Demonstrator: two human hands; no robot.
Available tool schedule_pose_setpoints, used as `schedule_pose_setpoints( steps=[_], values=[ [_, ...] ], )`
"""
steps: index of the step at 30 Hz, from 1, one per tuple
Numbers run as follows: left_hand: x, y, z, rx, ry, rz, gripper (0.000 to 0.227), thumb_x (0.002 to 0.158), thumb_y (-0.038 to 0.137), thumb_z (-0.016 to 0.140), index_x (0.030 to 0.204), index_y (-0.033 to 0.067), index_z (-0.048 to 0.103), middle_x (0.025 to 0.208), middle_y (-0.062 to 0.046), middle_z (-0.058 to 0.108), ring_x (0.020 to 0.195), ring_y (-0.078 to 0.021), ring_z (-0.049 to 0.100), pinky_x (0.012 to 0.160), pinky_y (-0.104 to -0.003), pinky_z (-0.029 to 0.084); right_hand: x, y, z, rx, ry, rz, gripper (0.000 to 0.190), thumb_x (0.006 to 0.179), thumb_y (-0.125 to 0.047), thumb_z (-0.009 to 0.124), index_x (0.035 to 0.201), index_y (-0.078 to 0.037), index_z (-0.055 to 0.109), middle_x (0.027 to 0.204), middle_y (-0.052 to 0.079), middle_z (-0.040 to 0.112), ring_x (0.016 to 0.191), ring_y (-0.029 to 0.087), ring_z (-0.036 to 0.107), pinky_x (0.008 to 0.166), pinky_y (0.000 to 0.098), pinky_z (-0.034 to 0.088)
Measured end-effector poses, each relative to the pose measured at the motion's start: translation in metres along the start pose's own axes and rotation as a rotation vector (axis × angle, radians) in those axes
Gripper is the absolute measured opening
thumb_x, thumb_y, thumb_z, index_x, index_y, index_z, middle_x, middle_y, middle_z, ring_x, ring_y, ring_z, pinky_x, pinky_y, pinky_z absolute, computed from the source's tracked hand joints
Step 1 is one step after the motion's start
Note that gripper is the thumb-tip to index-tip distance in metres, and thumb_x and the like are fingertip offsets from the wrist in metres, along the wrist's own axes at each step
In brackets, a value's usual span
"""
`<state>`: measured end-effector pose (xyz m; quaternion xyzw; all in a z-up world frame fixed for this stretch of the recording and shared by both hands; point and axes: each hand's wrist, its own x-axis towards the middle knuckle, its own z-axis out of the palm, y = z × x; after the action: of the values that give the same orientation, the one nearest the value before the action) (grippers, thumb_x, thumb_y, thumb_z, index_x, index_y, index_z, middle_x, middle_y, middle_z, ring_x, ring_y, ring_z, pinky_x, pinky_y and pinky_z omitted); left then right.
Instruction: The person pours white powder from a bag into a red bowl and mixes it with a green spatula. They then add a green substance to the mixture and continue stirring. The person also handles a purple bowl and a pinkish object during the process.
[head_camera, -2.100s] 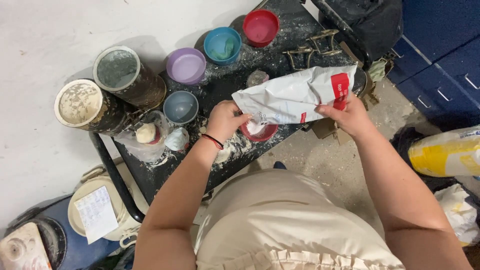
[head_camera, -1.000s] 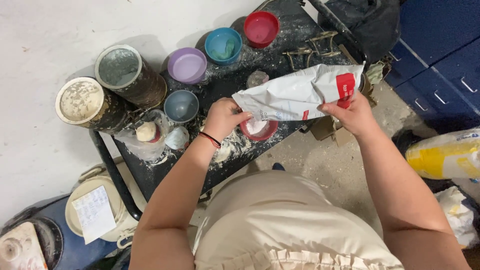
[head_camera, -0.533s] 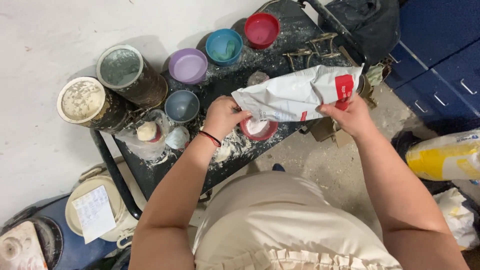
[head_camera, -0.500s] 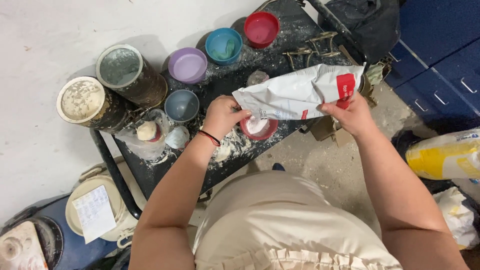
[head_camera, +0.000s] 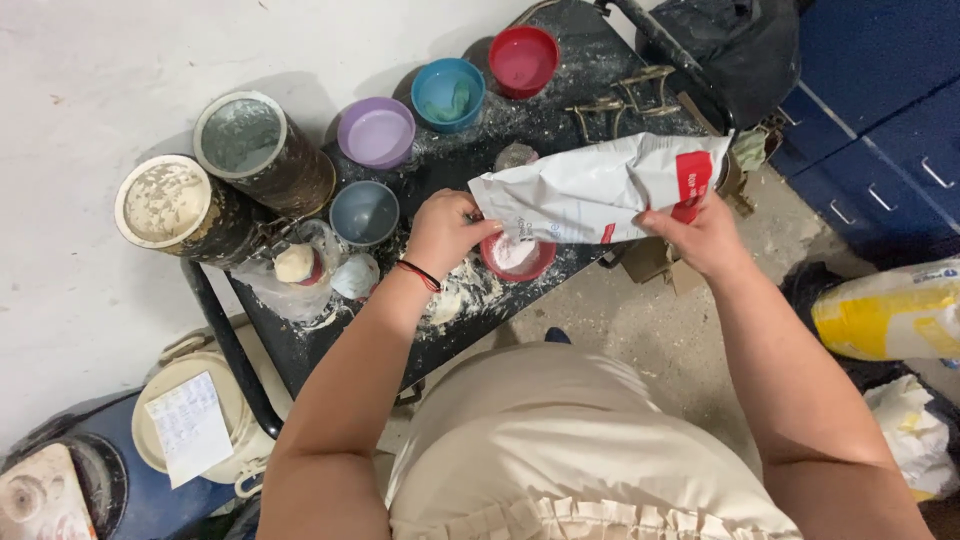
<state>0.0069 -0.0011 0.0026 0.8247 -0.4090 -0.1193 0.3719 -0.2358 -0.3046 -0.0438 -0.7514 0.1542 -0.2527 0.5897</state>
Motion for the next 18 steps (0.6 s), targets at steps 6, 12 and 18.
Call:
schedule_pose_setpoints(
  steps=[6, 12, 18],
  values=[
    [-0.001, 0.005, 0.0, -0.034, -0.009, 0.014, 0.036, 0.082, 0.039, 0.087, 0.085, 0.0048, 0.076, 0.083, -0.011, 0.066, 0.094, -0.0334, 0.07, 0.082, -0.036, 0.055, -0.001, 0.007, -0.005, -0.017, 0.022, -0.001, 0.05, 0.082, -0.007, 0.089, 0.124, -0.003, 0.062, 0.112, 0.009, 0.069, 0.104, 0.019, 0.064, 0.096, 0.0418, 0.055],
    [0.001, -0.007, 0.005, -0.036, 0.02, 0.058, 0.034, 0.079, 0.04, 0.088, 0.086, 0.0086, 0.077, 0.083, -0.007, 0.068, 0.094, -0.028, 0.069, 0.082, -0.034, 0.055, -0.001, 0.013, -0.006, -0.014, 0.013, -0.021, 0.053, 0.082, -0.005, 0.089, 0.127, -0.002, 0.062, 0.117, 0.013, 0.069, 0.109, 0.023, 0.063, 0.099, 0.0459, 0.054],
    [0.002, 0.0, 0.002, -0.04, 0.02, 0.074, 0.033, 0.077, 0.036, 0.089, 0.086, 0.006, 0.077, 0.083, -0.01, 0.071, 0.093, -0.0304, 0.069, 0.082, -0.036, 0.055, 0.0, 0.012, -0.005, -0.008, 0.001, 0.009, 0.051, 0.084, -0.006, 0.087, 0.127, 0.0, 0.061, 0.113, 0.015, 0.069, 0.105, 0.026, 0.064, 0.096, 0.0474, 0.055]
  ],
)
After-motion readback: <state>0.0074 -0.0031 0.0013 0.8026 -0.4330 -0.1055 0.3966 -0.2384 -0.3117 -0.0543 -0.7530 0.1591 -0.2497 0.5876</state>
